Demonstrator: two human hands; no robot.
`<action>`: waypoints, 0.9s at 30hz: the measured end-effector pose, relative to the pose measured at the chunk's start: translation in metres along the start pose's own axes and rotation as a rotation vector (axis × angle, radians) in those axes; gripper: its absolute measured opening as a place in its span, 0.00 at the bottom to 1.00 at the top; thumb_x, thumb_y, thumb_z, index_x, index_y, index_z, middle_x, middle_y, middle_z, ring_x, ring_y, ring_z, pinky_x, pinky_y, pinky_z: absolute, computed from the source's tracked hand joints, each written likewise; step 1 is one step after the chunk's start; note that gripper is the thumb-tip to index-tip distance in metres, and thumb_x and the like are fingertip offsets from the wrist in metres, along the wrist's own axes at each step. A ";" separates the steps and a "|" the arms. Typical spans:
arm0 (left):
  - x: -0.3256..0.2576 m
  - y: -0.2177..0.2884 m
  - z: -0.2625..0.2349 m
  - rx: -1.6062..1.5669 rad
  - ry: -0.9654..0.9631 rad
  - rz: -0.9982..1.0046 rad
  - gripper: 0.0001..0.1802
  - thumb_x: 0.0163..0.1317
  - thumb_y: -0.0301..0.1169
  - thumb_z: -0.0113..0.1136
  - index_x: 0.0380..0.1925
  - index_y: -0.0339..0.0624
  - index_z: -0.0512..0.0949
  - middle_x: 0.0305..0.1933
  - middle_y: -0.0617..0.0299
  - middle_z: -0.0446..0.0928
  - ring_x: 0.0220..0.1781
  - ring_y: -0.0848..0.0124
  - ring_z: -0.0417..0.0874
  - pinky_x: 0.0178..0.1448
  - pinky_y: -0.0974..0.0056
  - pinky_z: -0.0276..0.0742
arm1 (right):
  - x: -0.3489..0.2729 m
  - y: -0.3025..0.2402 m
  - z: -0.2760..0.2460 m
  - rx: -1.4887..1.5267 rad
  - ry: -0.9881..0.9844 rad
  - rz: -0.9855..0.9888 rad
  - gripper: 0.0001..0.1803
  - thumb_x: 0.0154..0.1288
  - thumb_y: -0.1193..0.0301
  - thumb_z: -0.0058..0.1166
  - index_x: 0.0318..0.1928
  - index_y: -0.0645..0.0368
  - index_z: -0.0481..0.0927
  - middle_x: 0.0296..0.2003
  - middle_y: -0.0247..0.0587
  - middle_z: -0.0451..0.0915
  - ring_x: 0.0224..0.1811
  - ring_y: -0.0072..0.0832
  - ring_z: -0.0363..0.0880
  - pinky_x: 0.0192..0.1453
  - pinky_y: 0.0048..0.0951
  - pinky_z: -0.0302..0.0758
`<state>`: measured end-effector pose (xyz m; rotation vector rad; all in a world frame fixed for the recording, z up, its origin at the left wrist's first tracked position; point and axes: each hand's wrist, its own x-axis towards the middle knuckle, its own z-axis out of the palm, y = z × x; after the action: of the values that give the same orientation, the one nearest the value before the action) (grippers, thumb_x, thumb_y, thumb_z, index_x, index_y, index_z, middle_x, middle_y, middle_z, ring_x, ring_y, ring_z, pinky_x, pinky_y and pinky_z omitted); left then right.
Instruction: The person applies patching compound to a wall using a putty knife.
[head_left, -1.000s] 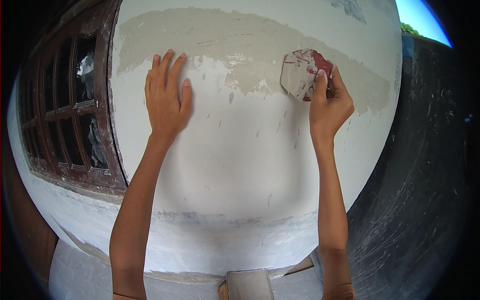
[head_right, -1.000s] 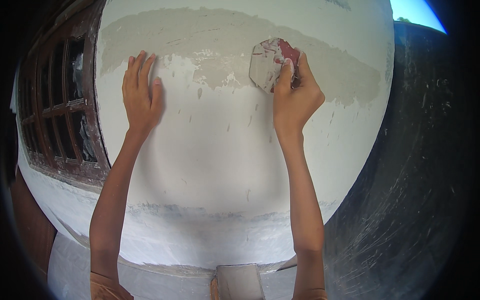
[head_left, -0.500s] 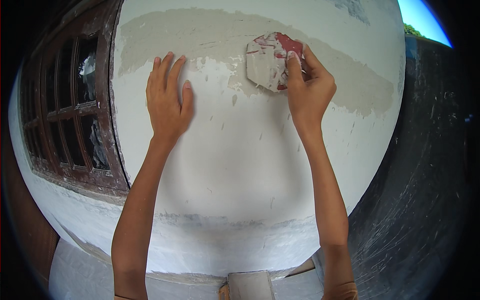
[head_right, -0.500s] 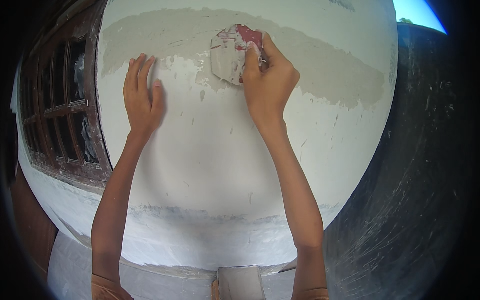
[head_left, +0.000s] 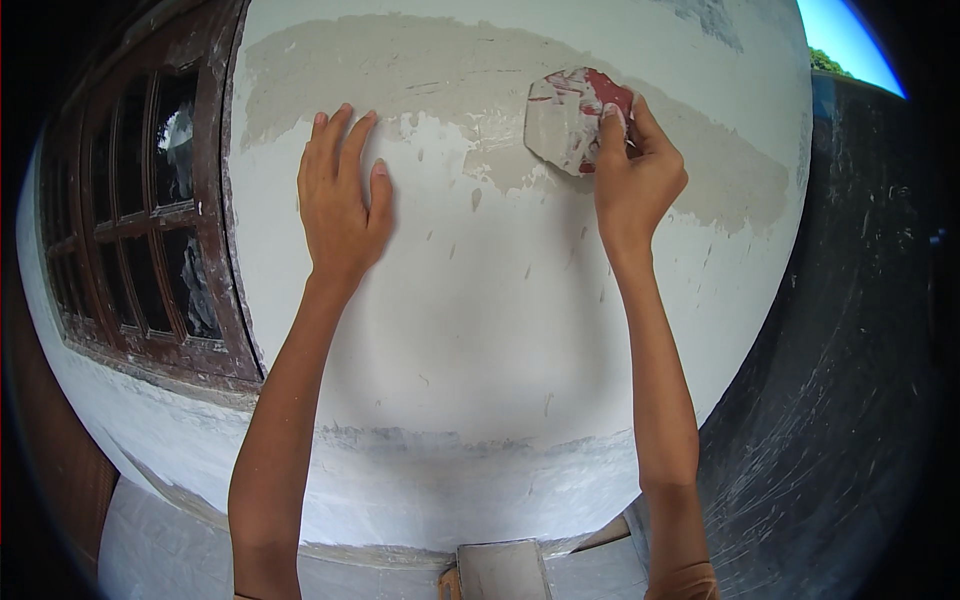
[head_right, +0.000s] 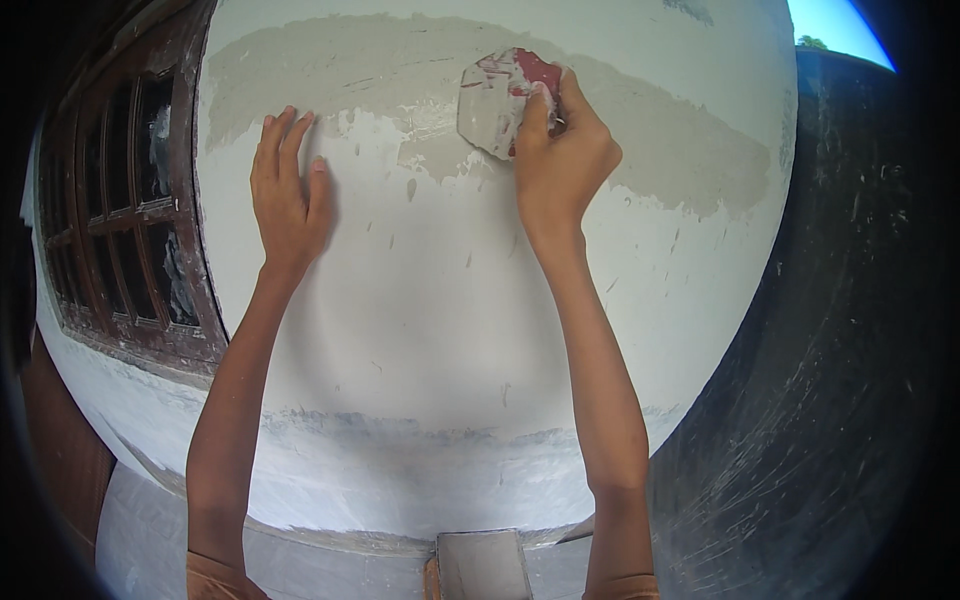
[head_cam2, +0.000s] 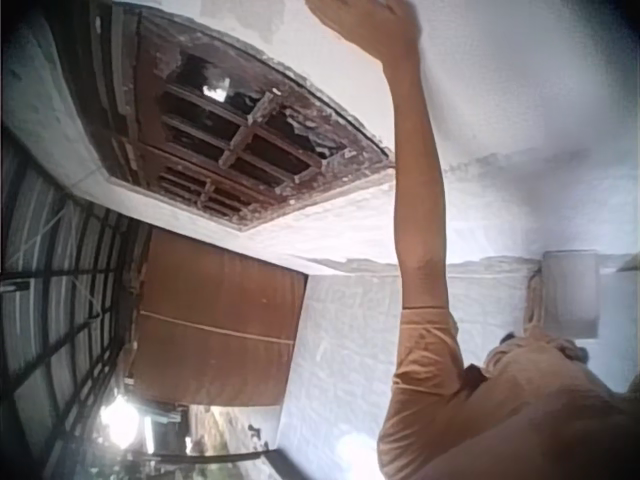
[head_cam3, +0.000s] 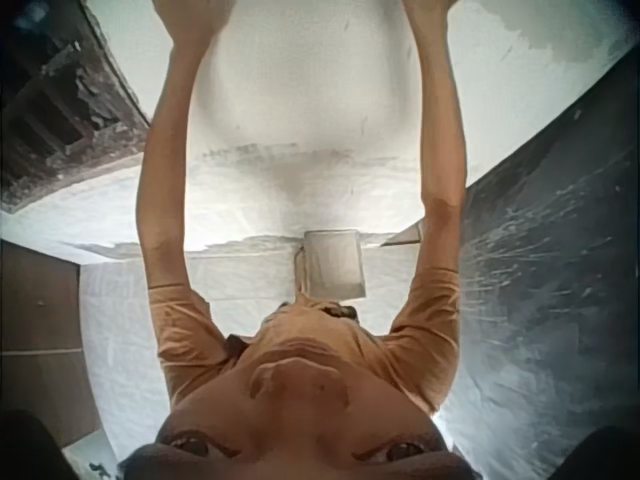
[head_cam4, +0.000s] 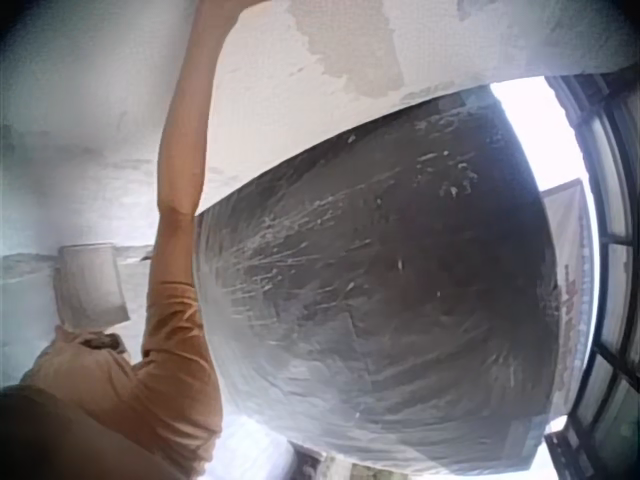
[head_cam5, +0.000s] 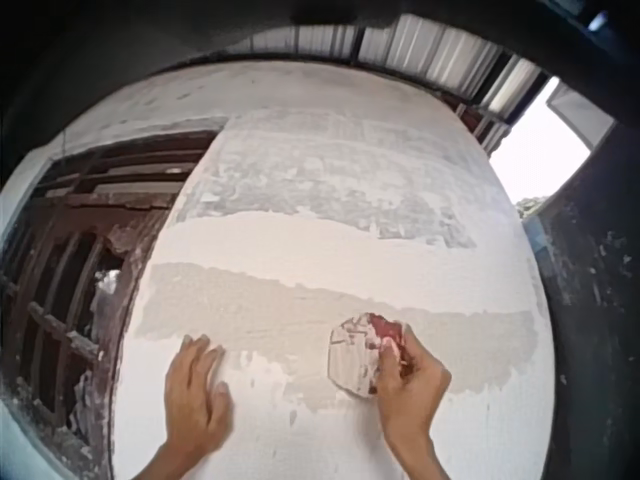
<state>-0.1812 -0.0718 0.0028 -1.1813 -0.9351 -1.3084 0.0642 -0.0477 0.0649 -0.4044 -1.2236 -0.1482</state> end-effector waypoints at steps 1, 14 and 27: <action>-0.001 0.002 0.000 -0.009 -0.004 -0.011 0.25 0.66 0.32 0.49 0.65 0.44 0.69 0.71 0.50 0.65 0.77 0.50 0.58 0.75 0.47 0.52 | 0.001 0.002 -0.001 0.002 -0.002 -0.002 0.22 0.68 0.73 0.54 0.59 0.72 0.75 0.34 0.51 0.86 0.22 0.19 0.78 0.28 0.24 0.74; 0.000 0.003 0.004 -0.042 0.033 -0.027 0.25 0.62 0.29 0.52 0.61 0.43 0.73 0.67 0.50 0.69 0.74 0.50 0.62 0.74 0.46 0.57 | 0.005 -0.009 0.001 0.120 0.040 0.011 0.23 0.67 0.72 0.54 0.58 0.74 0.75 0.27 0.44 0.84 0.22 0.17 0.75 0.31 0.22 0.74; 0.000 0.001 0.000 -0.020 0.026 -0.027 0.24 0.62 0.29 0.53 0.60 0.42 0.74 0.67 0.49 0.68 0.74 0.50 0.62 0.74 0.46 0.57 | -0.003 -0.018 0.024 0.138 -0.064 0.048 0.24 0.67 0.70 0.54 0.58 0.74 0.75 0.34 0.52 0.86 0.27 0.21 0.79 0.42 0.25 0.76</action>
<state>-0.1799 -0.0717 0.0027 -1.1685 -0.9235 -1.3544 0.0360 -0.0555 0.0732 -0.3200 -1.2776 -0.0090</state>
